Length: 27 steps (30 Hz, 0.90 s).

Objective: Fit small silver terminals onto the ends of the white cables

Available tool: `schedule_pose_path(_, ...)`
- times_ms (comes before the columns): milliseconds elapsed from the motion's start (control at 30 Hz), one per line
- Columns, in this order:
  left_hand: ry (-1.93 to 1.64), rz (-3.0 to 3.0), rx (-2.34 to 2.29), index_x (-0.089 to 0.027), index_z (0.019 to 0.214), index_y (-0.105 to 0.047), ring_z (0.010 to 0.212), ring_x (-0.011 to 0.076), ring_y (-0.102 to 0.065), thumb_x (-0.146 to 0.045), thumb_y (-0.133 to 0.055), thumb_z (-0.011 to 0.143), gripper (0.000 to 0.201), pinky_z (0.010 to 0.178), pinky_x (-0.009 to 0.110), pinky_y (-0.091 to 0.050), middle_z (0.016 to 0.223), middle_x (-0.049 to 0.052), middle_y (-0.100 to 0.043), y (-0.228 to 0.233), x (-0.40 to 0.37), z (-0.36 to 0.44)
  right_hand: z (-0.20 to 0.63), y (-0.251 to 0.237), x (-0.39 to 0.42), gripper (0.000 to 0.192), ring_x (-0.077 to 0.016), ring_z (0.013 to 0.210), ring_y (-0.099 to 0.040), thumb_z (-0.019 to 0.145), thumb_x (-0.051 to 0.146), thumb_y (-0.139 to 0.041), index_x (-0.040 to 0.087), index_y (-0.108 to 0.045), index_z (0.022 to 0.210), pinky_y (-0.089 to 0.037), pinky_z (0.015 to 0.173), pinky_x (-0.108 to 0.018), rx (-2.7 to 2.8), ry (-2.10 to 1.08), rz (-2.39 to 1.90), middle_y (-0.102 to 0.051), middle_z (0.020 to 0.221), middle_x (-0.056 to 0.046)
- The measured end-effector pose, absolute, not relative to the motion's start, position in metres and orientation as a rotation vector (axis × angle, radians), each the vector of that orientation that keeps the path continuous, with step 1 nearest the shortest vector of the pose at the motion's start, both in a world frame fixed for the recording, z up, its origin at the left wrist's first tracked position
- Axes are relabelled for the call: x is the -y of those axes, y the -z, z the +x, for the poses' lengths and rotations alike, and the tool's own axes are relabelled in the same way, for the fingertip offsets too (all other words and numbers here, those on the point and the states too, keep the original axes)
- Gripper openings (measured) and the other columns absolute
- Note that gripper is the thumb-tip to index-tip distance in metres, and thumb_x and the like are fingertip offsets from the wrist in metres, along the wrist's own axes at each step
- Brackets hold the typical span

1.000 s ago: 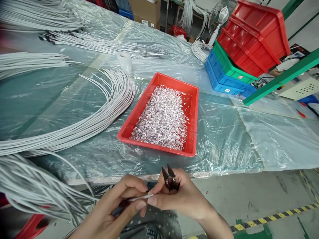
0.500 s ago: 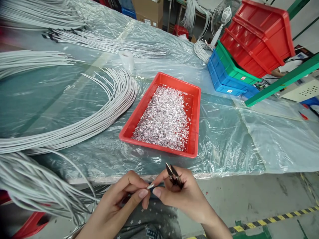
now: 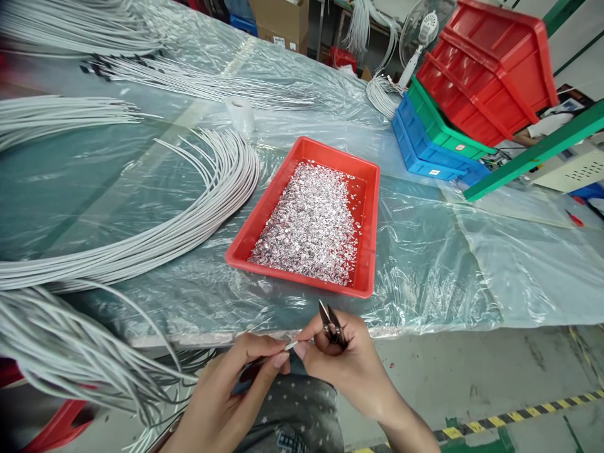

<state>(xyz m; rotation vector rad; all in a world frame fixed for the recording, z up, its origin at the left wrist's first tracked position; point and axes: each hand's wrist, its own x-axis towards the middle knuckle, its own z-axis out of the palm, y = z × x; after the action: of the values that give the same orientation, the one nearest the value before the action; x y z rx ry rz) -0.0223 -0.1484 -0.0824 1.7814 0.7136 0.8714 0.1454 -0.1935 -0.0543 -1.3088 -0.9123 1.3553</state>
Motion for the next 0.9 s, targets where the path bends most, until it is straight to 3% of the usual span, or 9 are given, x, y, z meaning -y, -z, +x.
schedule_pose_path(233, -0.837, 1.715, -0.758, -0.024, 0.090, -0.051, 0.057, 0.0103, -0.060, -0.018, -0.046, 0.098, 0.012, 0.049, 0.016, -0.042, 0.067, -0.006, -0.060, 0.083, 0.150, -0.024, 0.145, 0.057, 0.192, 0.008, -0.0105, 0.050, -0.018, 0.087, 0.018, -0.069, 0.018, -0.067, 0.079, -0.015, 0.046, -0.023, 0.925, -1.335, -1.326, -0.026, 0.056, 0.009)
schedule_pose_path(433, -0.932, 1.814, -0.745, -0.022, 0.094, -0.053, 0.061, 0.0091, -0.063, -0.014, -0.047, 0.098, 0.010, 0.056, 0.015, -0.047, 0.072, -0.004, -0.063, 0.082, 0.146, -0.023, 0.146, 0.053, 0.194, 0.005, -0.0106, 0.049, -0.016, 0.087, 0.018, -0.069, 0.020, -0.069, 0.082, -0.015, 0.046, -0.023, 0.923, -1.325, -1.319, -0.024, 0.056, 0.009)
schedule_pose_path(733, -1.308, 2.361, -0.707, -0.006, 0.102, -0.059, 0.074, 0.0173, -0.069, -0.003, -0.044, 0.097, 0.016, 0.066, 0.024, -0.053, 0.079, 0.013, -0.072, 0.094, 0.149, -0.013, 0.148, 0.057, 0.195, 0.009, -0.0105, 0.050, -0.017, 0.085, 0.017, -0.069, 0.018, -0.066, 0.077, -0.015, 0.046, -0.023, 0.893, -1.289, -1.372, -0.025, 0.056, 0.009)
schedule_pose_path(900, -1.289, 2.444, -0.714, -0.007, 0.108, -0.059, 0.081, 0.0203, -0.070, -0.001, -0.043, 0.096, 0.021, 0.071, 0.027, -0.055, 0.086, 0.015, -0.073, 0.101, 0.152, -0.014, 0.148, 0.058, 0.192, 0.012, -0.0098, 0.049, -0.018, 0.082, 0.017, -0.068, 0.017, -0.061, 0.073, -0.015, 0.045, -0.022, 0.886, -1.276, -1.377, -0.025, 0.055, 0.009)
